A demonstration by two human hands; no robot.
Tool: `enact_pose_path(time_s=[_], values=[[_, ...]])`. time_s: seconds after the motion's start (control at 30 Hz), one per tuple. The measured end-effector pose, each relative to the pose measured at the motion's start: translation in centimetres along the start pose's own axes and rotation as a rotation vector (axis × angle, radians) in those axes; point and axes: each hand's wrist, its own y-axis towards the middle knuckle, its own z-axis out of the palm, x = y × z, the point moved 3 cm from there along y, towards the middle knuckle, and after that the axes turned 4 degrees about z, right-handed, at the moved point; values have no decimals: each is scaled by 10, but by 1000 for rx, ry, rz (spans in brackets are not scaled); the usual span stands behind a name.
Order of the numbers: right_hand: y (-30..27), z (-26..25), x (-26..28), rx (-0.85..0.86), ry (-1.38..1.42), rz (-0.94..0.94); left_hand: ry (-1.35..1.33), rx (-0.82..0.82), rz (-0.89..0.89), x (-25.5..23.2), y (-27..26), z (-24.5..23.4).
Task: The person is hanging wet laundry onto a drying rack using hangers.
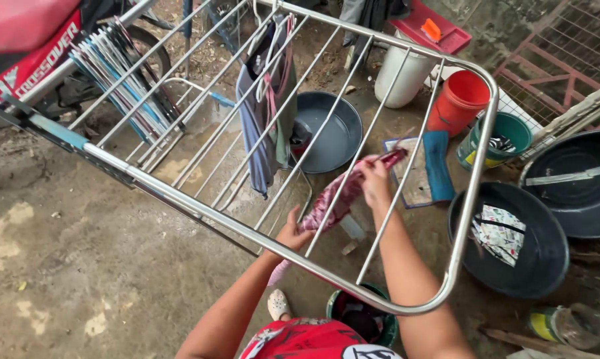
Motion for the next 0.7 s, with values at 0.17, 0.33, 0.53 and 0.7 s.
enact_pose_path(time_s=[0.17, 0.33, 0.53, 0.7], values=[[-12, 42, -18, 123, -158, 36, 121, -206, 428, -118, -5, -48], [-39, 82, -10, 221, -197, 53, 472, -131, 276, -162, 1, -44], [-44, 103, -15, 343, -240, 102, 759, -187, 395, -108, 26, -37], [-47, 96, -16, 386, -421, 192, 751, -298, 392, -103, 29, -75]])
